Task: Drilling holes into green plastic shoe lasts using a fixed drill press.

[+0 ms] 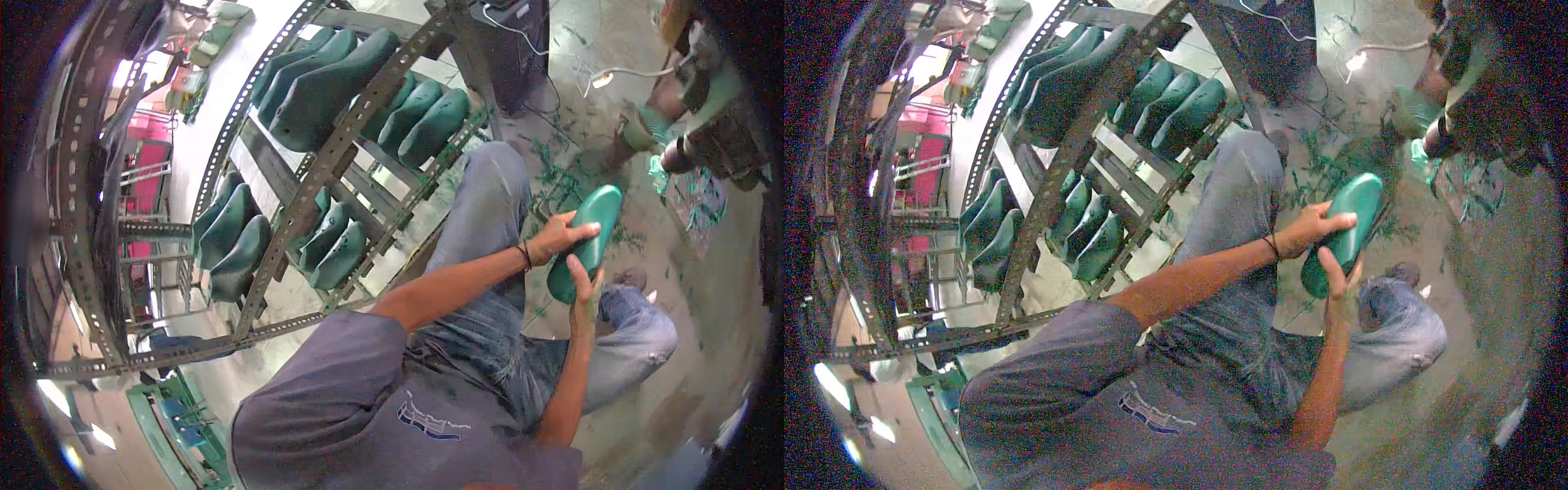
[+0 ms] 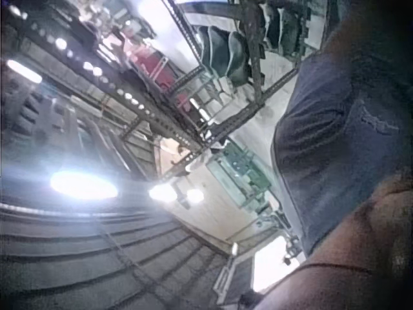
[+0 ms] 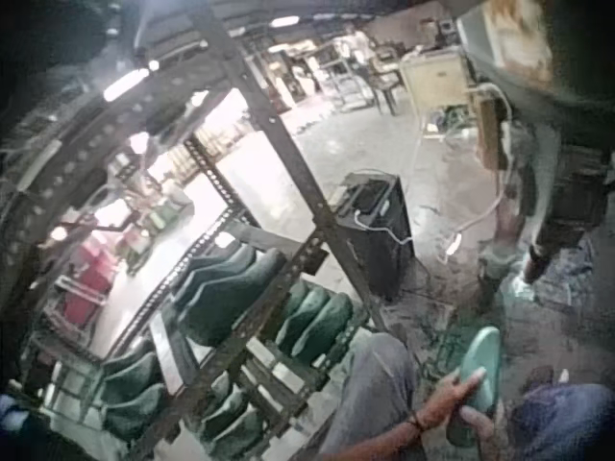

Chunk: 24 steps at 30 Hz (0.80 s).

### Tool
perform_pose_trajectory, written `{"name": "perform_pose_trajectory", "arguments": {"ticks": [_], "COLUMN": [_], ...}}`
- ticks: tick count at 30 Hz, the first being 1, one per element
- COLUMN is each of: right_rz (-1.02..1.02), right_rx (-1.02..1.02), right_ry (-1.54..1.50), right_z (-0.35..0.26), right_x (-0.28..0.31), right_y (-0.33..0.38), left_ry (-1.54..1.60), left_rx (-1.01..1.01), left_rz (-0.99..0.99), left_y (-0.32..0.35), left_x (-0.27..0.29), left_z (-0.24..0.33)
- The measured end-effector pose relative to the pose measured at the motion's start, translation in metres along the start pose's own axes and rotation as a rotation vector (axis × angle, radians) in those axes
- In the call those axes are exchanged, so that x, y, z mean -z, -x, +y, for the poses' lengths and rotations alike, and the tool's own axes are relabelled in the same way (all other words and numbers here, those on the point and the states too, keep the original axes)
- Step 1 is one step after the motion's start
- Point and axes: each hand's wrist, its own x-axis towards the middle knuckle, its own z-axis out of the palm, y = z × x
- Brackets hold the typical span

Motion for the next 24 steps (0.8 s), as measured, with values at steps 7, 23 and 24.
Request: {"name": "perform_pose_trajectory", "arguments": {"ticks": [7, 23, 24], "right_rz": [-0.189, 0.044, 0.125], "right_rx": [-0.144, -0.036, 0.026], "right_ry": [0.151, 0.535, 0.568], "right_z": [-0.014, -0.017, -0.003], "right_x": [0.006, 0.017, 0.019], "right_y": [-0.010, -0.082, -0.085], "left_ry": [-0.560, 0.438, 0.433], "left_rx": [-0.217, 0.113, 0.116], "left_rz": [0.048, -0.283, -0.268], "left_y": [-0.021, -0.094, -0.096], "left_x": [0.012, 0.007, 0.006], "left_z": [0.038, 0.053, 0.053]}}
